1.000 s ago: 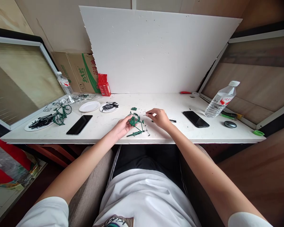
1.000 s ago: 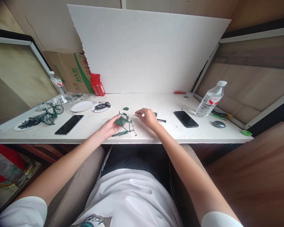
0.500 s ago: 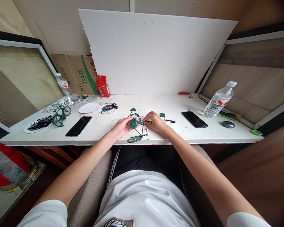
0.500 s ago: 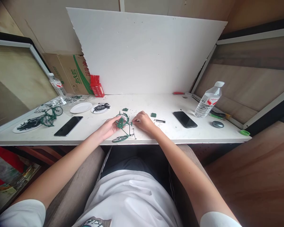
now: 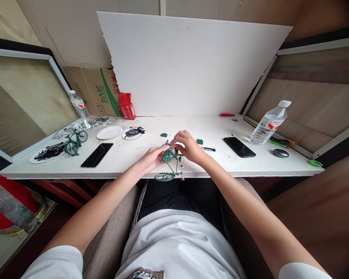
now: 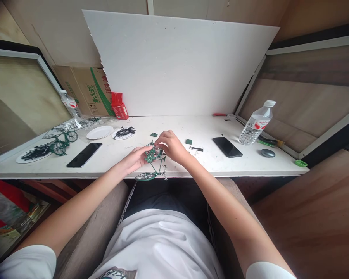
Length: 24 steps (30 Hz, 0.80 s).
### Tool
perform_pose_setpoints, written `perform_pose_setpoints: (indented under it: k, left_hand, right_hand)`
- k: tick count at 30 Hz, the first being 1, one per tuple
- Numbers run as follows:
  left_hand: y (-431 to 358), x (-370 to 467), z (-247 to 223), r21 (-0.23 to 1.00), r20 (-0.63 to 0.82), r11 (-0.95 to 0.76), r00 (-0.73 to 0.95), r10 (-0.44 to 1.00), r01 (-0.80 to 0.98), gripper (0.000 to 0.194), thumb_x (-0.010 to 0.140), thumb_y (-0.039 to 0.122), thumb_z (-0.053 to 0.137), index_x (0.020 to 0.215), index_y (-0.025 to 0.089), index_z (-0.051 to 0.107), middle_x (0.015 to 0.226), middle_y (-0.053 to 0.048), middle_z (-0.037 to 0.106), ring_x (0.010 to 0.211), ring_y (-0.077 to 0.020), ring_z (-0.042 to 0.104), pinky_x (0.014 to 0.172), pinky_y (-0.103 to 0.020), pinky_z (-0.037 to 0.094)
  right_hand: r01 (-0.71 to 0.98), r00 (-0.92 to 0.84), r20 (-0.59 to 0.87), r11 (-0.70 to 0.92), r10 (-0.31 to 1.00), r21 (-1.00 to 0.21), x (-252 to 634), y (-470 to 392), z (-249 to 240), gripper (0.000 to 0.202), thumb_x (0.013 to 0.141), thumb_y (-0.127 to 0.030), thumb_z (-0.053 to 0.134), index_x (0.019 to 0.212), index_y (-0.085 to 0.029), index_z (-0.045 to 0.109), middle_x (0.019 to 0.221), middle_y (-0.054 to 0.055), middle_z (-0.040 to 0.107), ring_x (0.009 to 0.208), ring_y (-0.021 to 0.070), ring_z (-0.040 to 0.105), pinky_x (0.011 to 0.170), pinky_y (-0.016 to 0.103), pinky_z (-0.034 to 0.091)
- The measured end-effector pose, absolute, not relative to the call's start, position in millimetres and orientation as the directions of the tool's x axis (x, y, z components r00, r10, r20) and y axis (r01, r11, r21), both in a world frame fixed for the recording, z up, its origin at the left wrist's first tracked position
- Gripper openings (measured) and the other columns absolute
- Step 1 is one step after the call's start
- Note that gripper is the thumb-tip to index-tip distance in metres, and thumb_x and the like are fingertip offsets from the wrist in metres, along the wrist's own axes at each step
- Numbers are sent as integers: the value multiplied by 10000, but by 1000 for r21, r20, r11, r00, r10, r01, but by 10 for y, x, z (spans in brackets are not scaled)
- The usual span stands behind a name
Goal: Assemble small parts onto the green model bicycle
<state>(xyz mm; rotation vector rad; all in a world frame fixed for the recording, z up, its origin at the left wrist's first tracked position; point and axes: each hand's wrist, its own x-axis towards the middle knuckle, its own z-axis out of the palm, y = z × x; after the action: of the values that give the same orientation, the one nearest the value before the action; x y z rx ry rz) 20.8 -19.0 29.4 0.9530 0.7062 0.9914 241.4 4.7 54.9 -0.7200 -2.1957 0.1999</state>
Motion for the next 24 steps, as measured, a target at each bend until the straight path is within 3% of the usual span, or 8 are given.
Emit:
perform_pose_setpoints:
  k: [8, 17, 21, 24]
  left_hand:
    - [-174, 191, 268, 899, -53, 229, 427, 903, -372, 217, 952, 299, 809, 1048, 105, 802, 998, -114, 796, 855, -182, 731, 795, -297, 636]
    - [-142, 199, 274, 844, -132, 294, 356, 925, -449, 109, 985, 236, 752, 994, 130, 777, 968, -97, 806, 827, -190, 747, 816, -331, 654]
    - [-105, 165, 301, 828, -183, 306, 289, 940, -470, 91, 986, 204, 735, 941, 126, 742, 916, -94, 789, 798, -186, 743, 794, -332, 661]
    - [-87, 149, 322, 817, -205, 305, 249, 947, -489, 63, 974, 186, 737, 942, 134, 723, 891, -79, 776, 787, -179, 738, 801, -332, 664]
  right_hand:
    - [416, -516, 644, 823, 564, -387, 2413, 57, 506, 161, 1082, -291, 607, 1053, -216, 746, 1082, 120, 690, 1038, 299, 606, 934, 477, 539]
    - [465, -422, 641, 760, 641, -455, 2542, 163, 501, 184, 1098, -324, 605, 1108, -224, 759, 1083, 105, 745, 1053, 272, 655, 925, 423, 548]
    - [618, -445, 473, 643, 760, -452, 2818, 324, 432, 181, 1060, -301, 640, 1054, -201, 792, 1037, 102, 781, 961, 258, 685, 865, 390, 540]
    - [749, -436, 364, 556, 823, -360, 2939, 381, 360, 172, 1026, -248, 655, 1000, -196, 817, 1009, 105, 793, 991, 275, 682, 868, 381, 520]
